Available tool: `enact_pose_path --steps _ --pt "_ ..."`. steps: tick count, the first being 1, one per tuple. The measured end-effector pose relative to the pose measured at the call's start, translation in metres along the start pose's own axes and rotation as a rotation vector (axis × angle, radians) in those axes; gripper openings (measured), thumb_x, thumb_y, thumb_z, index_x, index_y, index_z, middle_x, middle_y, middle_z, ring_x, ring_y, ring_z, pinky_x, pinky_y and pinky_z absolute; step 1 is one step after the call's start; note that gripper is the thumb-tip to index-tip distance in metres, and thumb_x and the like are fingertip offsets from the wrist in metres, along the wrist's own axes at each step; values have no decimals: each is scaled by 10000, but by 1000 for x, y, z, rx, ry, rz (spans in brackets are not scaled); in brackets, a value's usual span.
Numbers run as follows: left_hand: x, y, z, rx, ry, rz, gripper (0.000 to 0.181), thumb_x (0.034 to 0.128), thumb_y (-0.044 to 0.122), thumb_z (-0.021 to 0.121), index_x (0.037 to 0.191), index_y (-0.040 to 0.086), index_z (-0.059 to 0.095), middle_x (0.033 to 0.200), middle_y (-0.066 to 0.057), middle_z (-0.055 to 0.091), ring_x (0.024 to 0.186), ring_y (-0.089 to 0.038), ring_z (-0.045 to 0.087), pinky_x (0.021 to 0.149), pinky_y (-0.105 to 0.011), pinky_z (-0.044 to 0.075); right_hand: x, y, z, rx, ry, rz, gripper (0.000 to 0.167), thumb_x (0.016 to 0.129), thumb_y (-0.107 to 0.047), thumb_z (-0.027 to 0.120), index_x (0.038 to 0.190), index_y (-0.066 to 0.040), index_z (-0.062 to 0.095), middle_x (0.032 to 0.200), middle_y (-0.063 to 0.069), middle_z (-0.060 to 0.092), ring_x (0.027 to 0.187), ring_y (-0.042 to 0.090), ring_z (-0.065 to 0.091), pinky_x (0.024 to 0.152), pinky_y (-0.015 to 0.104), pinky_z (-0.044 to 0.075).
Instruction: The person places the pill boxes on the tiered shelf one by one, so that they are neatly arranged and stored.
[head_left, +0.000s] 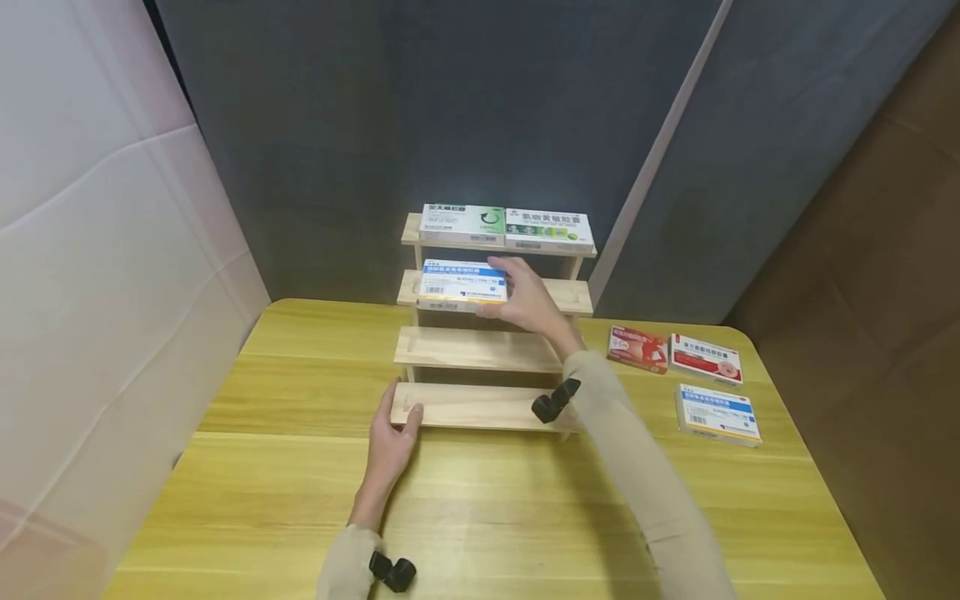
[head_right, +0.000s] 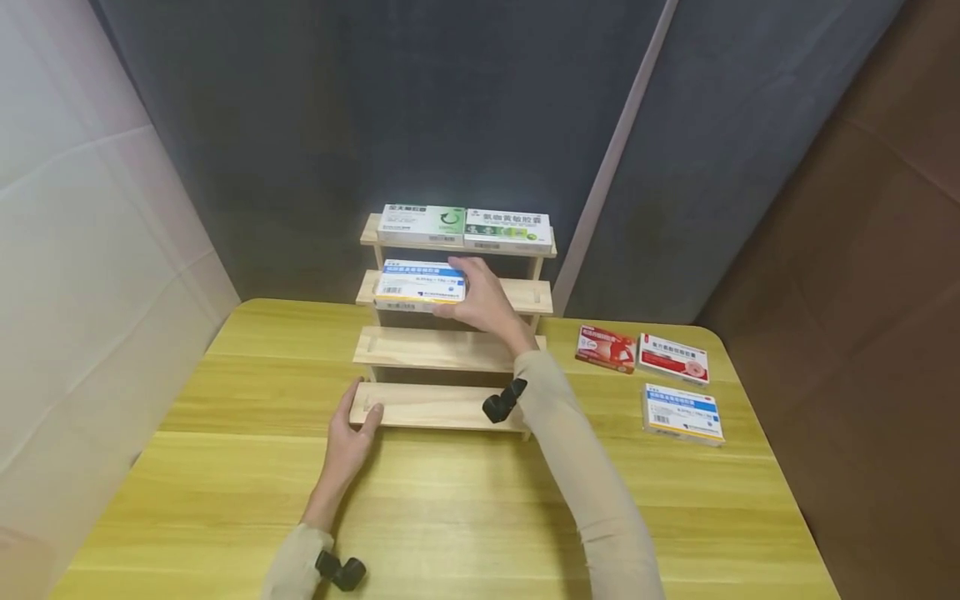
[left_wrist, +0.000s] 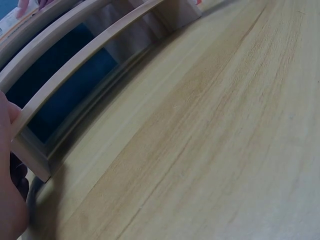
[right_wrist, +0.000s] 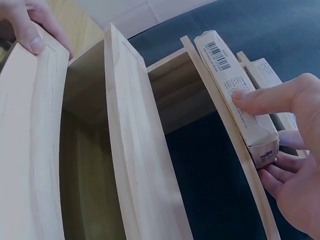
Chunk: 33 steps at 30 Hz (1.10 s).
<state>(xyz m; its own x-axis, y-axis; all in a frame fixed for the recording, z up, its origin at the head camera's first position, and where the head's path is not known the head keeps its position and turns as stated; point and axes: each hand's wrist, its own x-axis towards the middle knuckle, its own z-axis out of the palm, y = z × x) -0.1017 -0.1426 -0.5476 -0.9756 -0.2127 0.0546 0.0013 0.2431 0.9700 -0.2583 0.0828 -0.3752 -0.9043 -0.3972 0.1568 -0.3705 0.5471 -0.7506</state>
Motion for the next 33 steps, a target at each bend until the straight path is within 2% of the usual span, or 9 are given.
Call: enact_pose_path --steps 5,10,16,18,21,25,28,33 --pt "0 -1 3 -9 -4 -7 672 1026 201 582 1598 57 260 1666 -170 255 1550 -391 193 1278 -596 134 -4 1 -3 -28 -16 11 966 765 -273 872 1565 -80 367 1562 182 368 1419 382 440 1211 502 367" --pt "0 -3 4 -17 3 -7 679 1015 188 589 1597 59 263 1651 -196 281 1536 -415 219 1265 -618 155 -15 3 -10 -22 -12 11 971 789 -280 866 1578 -85 334 1586 215 319 1408 459 431 1184 568 381" --pt "3 -3 2 -37 -7 -6 671 1022 186 582 1596 53 259 1649 -194 287 1540 -402 216 1275 -593 155 -33 9 -22 -7 2 9 919 833 -287 832 1581 -102 331 1584 203 325 1393 458 437 1167 577 400" --pt "3 -2 2 -48 -16 -11 674 1027 189 580 1599 54 249 1655 -182 277 1547 -385 206 1283 -572 148 -40 12 -24 35 42 -29 861 840 -242 829 1555 -79 378 1555 198 362 1398 428 438 1182 545 399" --pt "2 -1 1 -63 -21 -19 681 1029 193 582 1603 61 239 1659 -174 271 1552 -370 199 1291 -550 137 -52 17 -26 80 141 -132 730 849 -160 817 1481 -31 477 1503 199 435 1399 372 445 1190 504 406" --pt "2 0 1 -61 -23 -22 679 1028 189 583 1602 61 244 1657 -180 274 1550 -373 206 1292 -548 137 -72 25 -32 83 287 -240 551 863 -114 794 1368 -19 596 1445 198 518 1368 320 480 1170 492 429" --pt "1 0 1 -47 -26 -21 673 1029 192 580 1600 61 250 1653 -181 282 1546 -378 216 1287 -557 149 -87 28 -40 80 347 -257 498 864 -103 792 1329 -25 632 1408 187 558 1338 305 512 1165 493 434" --pt "0 -2 0 -42 -27 -30 664 1040 220 562 1605 78 243 1661 -172 266 1550 -382 195 1280 -588 138 -108 37 -54 73 362 -227 478 868 -68 786 1316 -3 633 1402 150 575 1323 302 526 1163 494 430"
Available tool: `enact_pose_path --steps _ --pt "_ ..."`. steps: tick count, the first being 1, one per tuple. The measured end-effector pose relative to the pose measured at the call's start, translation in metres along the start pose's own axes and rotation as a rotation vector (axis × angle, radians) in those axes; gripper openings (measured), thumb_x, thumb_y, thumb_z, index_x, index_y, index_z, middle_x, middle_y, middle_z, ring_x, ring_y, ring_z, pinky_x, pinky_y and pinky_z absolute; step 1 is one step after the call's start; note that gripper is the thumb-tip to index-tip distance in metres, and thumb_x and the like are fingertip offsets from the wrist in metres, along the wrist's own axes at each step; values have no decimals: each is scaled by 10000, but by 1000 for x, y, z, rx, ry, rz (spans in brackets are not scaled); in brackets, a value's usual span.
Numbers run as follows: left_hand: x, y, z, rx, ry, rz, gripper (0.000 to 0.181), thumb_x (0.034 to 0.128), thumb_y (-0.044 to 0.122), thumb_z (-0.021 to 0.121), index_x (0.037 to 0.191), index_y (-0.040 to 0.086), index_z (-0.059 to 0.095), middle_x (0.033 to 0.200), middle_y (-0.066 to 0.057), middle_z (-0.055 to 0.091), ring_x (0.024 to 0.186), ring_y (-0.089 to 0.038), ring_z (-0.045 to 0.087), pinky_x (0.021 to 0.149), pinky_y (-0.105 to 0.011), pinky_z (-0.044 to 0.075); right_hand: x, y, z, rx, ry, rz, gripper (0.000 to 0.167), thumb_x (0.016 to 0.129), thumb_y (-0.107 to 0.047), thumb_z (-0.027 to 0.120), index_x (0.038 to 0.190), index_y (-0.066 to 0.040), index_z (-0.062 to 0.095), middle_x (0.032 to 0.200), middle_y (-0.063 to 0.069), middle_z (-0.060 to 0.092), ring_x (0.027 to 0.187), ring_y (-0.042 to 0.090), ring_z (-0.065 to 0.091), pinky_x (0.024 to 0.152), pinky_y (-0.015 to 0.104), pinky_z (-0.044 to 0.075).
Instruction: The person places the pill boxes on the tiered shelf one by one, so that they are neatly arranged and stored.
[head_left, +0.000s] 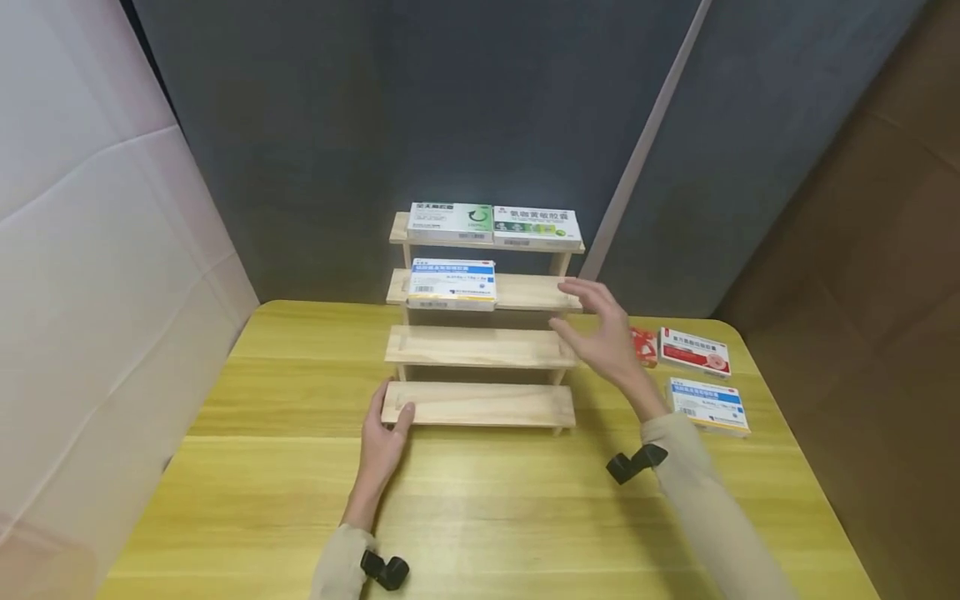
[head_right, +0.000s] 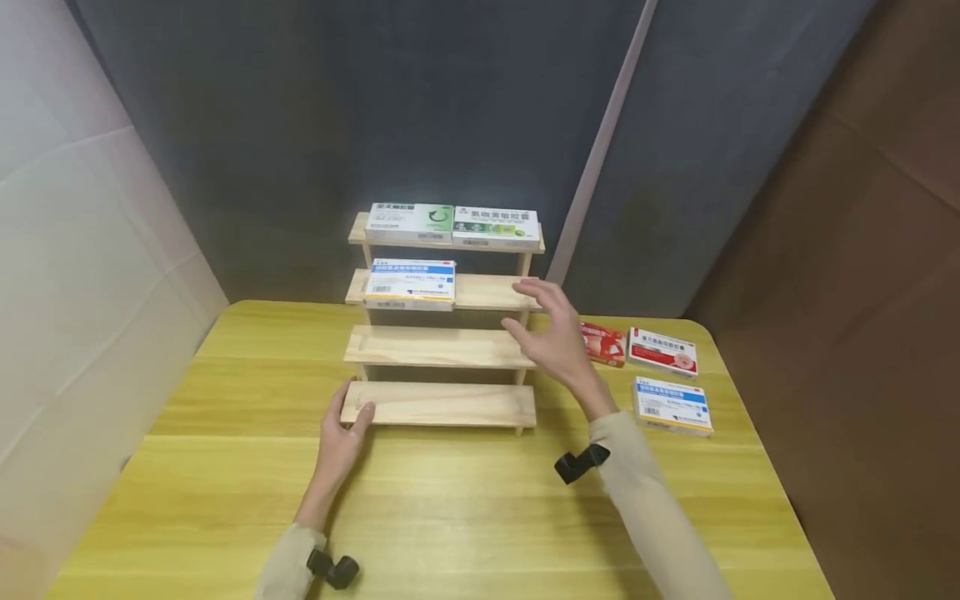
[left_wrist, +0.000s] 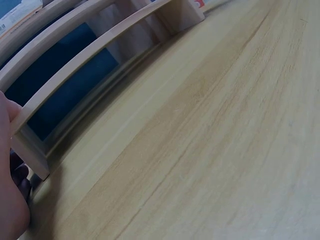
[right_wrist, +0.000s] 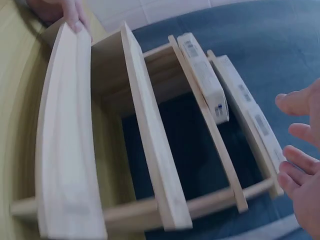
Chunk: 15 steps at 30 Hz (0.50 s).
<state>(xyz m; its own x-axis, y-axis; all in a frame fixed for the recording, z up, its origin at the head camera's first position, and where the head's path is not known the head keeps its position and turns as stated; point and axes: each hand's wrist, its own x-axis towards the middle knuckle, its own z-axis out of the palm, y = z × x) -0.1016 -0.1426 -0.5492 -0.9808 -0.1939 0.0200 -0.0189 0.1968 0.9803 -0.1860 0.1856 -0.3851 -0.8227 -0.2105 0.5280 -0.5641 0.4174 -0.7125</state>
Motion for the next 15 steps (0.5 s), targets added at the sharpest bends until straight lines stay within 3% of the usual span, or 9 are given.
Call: enact_pose_path --steps 9,15 --pt "-2 -1 -3 -27 -11 3 690 1041 200 563 1612 58 202 1664 -184 251 1547 -386 202 1281 -565 167 -18 16 -25 -55 24 28 503 845 57 765 1320 65 600 1366 240 572 1301 381 524 1144 564 415" --pt "0 0 -2 -24 -15 3 696 1039 197 568 1612 54 200 1662 -188 253 1547 -384 206 1286 -551 163 -30 22 -40 -90 20 89 487 866 -31 781 1328 -25 629 1384 163 587 1324 317 528 1151 505 421"
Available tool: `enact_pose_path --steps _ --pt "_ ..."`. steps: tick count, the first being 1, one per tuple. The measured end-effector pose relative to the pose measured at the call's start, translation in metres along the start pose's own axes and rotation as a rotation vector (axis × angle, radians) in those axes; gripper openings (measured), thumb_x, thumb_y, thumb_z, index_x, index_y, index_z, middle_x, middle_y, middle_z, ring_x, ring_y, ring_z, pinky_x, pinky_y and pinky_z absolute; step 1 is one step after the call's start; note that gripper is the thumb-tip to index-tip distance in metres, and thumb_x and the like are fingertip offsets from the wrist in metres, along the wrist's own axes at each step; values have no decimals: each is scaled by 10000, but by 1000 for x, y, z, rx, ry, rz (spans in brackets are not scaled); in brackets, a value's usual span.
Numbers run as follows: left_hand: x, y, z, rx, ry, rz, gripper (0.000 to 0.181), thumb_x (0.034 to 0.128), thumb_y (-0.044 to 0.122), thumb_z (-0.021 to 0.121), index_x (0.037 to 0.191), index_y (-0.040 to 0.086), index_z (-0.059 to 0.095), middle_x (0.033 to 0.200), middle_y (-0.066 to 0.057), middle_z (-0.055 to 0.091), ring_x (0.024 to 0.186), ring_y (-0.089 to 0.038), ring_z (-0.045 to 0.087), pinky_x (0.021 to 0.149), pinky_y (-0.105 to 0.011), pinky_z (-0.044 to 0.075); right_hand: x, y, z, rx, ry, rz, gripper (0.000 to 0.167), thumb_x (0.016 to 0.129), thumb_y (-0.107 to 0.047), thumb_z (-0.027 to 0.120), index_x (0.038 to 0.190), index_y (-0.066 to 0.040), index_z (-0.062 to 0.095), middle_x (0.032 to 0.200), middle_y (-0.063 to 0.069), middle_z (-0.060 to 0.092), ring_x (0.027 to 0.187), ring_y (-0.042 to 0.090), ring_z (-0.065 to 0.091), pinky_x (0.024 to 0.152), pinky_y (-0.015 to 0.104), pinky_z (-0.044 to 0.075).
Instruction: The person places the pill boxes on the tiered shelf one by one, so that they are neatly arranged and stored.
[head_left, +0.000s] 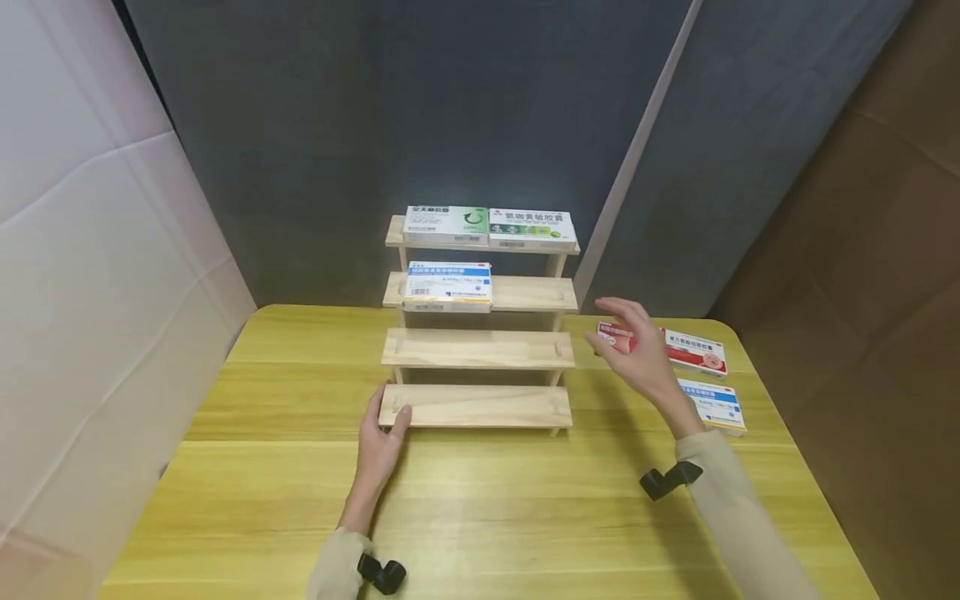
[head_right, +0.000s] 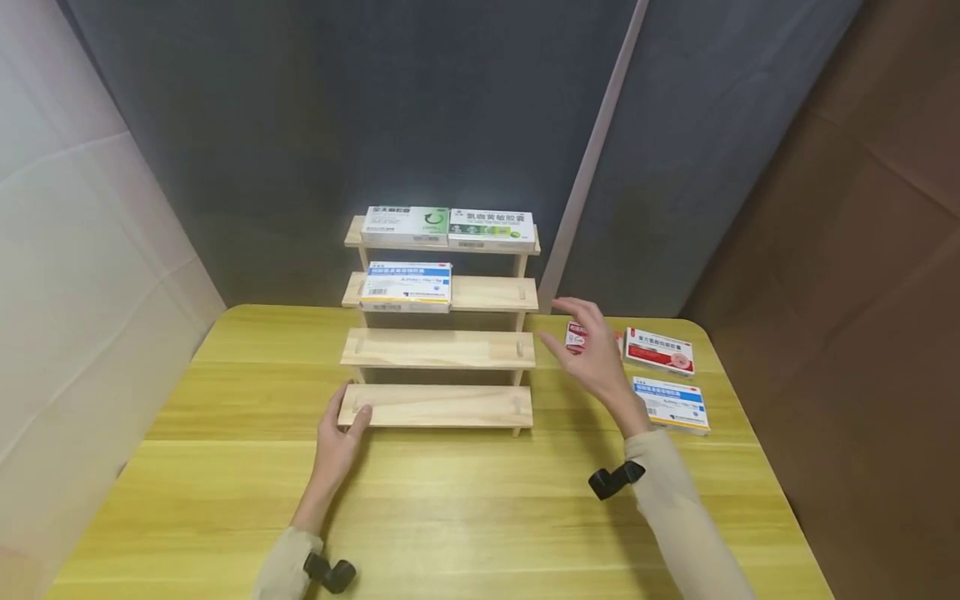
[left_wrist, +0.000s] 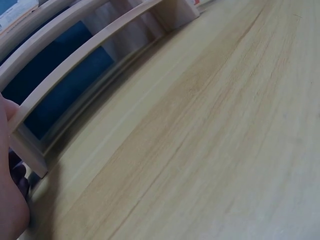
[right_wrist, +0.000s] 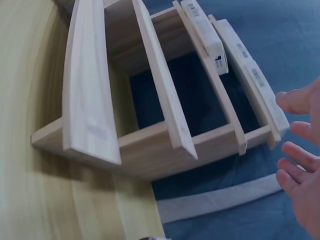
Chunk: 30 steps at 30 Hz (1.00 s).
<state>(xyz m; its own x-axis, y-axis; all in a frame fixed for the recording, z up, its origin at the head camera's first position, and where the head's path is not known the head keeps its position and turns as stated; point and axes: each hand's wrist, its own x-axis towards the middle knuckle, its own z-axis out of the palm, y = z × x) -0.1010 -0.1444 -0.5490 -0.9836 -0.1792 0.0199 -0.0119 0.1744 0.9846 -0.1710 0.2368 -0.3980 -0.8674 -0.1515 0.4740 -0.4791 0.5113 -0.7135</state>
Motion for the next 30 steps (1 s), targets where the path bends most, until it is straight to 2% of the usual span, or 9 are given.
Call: enact_pose_path --steps 5,8,12,17,24,30 --pt "0 -2 2 9 7 -6 679 1047 237 560 1612 78 219 1664 -164 262 1550 -367 206 1288 -550 156 -11 7 -11 -10 -12 43 513 870 -44 780 1353 -34 608 1401 179 571 1334 370 510 1136 609 399" --pt "0 -3 2 19 9 -12 682 1047 253 560 1614 88 220 1666 -158 261 1552 -366 199 1287 -556 151 -17 14 -17 -37 -22 87 548 887 -48 760 1398 -27 561 1435 194 546 1351 398 497 1139 611 405" --pt "-1 0 1 1 -6 -12 697 1046 237 562 1619 85 197 1666 -173 252 1550 -378 201 1283 -562 164 -23 29 -23 -61 -41 150 586 917 -121 742 1447 -41 507 1488 185 514 1381 406 471 1151 632 384" --pt "-1 3 0 8 -2 -5 693 1046 223 560 1618 78 198 1666 -182 247 1552 -381 188 1284 -566 152 -28 36 -29 -80 -58 202 628 919 -204 757 1464 -48 487 1505 179 499 1387 412 458 1160 632 368" --pt "0 2 1 36 21 -1 672 1042 202 565 1603 43 231 1649 -200 281 1538 -394 224 1283 -553 170 -35 45 -36 -93 -76 215 675 938 -222 735 1496 -5 423 1520 235 464 1394 455 432 1157 643 359" --pt "1 1 0 -1 15 -2 661 1044 176 558 1600 32 230 1644 -202 288 1528 -388 256 1278 -530 206 -41 55 -42 -95 -75 231 728 922 -208 752 1525 -24 387 1507 251 467 1384 457 438 1155 641 356"
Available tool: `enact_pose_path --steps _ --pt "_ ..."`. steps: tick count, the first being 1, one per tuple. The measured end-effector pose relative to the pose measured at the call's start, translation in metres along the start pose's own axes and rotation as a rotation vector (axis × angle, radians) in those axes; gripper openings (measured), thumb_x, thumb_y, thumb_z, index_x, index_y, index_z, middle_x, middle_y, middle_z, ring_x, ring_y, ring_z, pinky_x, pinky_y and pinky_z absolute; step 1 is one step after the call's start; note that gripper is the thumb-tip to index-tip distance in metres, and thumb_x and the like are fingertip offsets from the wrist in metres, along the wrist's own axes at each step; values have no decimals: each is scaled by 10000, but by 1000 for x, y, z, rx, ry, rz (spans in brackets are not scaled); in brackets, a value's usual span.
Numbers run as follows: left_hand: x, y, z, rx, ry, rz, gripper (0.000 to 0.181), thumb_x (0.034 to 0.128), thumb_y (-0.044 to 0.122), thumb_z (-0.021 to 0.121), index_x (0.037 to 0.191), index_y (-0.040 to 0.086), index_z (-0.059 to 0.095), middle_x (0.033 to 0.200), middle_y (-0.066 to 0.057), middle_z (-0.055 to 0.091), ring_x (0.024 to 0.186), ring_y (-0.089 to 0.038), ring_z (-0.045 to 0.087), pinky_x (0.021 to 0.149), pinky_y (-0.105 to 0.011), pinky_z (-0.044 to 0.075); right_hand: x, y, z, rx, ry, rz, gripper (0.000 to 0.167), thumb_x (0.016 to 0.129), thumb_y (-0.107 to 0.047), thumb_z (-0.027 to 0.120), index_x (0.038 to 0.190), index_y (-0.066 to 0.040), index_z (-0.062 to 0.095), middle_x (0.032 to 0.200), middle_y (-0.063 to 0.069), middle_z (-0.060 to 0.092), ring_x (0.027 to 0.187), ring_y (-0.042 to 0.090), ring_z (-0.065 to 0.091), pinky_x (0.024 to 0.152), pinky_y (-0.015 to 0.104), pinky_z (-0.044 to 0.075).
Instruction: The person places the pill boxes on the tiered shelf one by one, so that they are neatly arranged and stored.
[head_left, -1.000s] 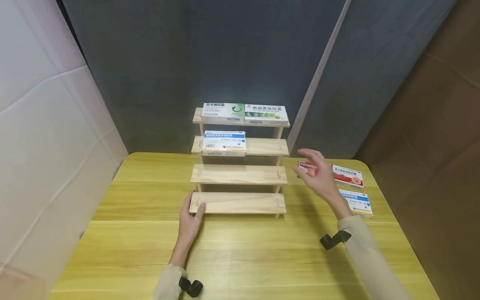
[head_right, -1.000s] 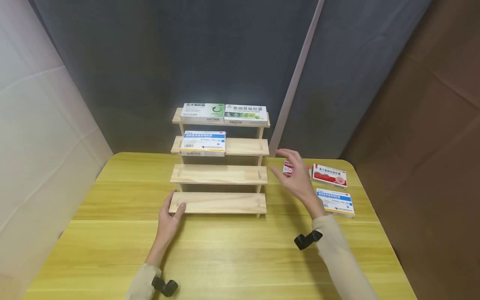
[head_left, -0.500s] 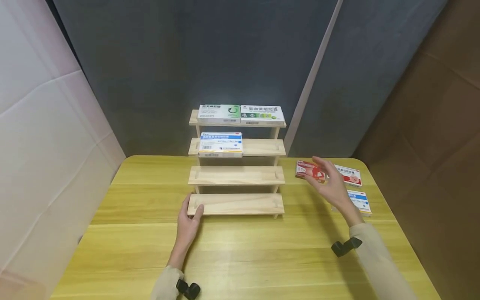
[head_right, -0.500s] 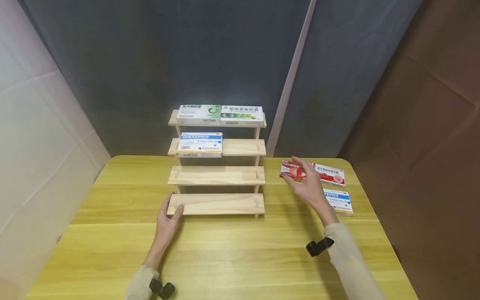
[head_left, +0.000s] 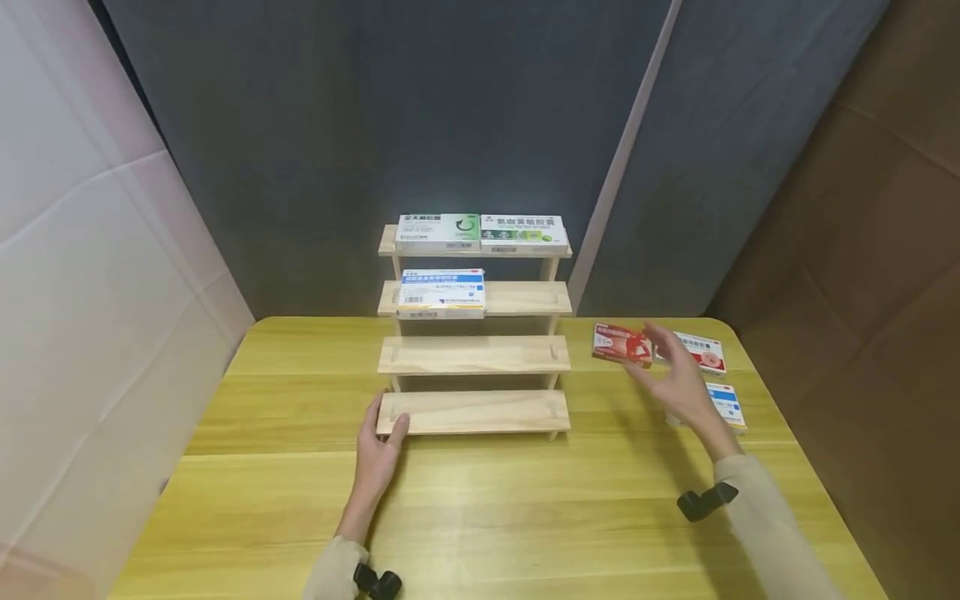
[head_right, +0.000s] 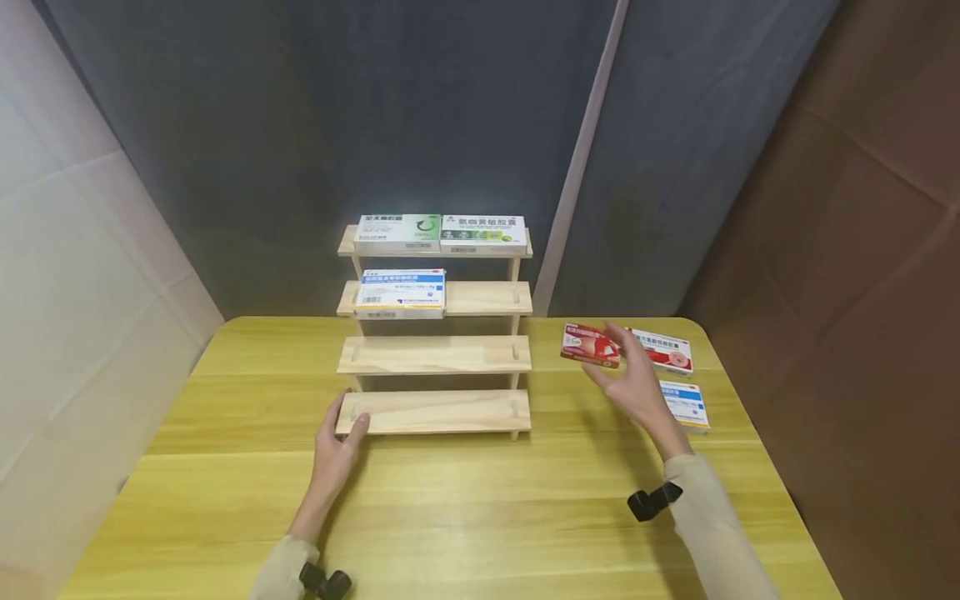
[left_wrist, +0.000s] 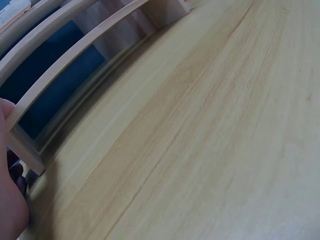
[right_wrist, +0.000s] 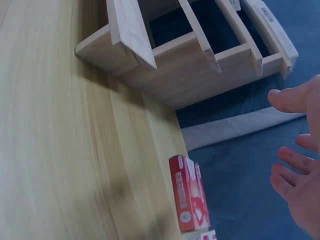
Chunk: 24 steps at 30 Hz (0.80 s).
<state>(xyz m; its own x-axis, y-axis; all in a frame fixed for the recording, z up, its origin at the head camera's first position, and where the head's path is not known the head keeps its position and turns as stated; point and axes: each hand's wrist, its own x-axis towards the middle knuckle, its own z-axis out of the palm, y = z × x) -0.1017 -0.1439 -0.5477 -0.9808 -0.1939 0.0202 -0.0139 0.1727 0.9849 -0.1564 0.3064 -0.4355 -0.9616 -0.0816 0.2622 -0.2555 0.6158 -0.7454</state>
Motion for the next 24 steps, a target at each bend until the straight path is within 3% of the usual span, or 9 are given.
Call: enact_pose_path --steps 5,14,24 --pt "1 0 1 -12 6 2 660 1037 148 565 1597 29 237 1634 -206 309 1514 -377 291 1274 -506 232 -5 13 -5 1 -9 -12 740 911 -167 762 1515 21 378 1506 284 452 1380 487 430 1150 648 350" --pt "2 -1 -1 -21 -4 13 649 1040 149 558 1596 34 243 1637 -196 309 1518 -370 285 1276 -504 226 -11 38 -15 -66 -80 37 836 890 -184 783 1545 34 311 1557 314 362 1426 516 341 1153 689 312" --pt "0 -1 0 -32 -15 9 668 1046 178 557 1602 32 217 1650 -190 279 1537 -360 243 1281 -504 211 -18 59 -25 -130 -142 146 925 845 -186 796 1571 14 260 1585 328 291 1433 566 280 1110 773 274"
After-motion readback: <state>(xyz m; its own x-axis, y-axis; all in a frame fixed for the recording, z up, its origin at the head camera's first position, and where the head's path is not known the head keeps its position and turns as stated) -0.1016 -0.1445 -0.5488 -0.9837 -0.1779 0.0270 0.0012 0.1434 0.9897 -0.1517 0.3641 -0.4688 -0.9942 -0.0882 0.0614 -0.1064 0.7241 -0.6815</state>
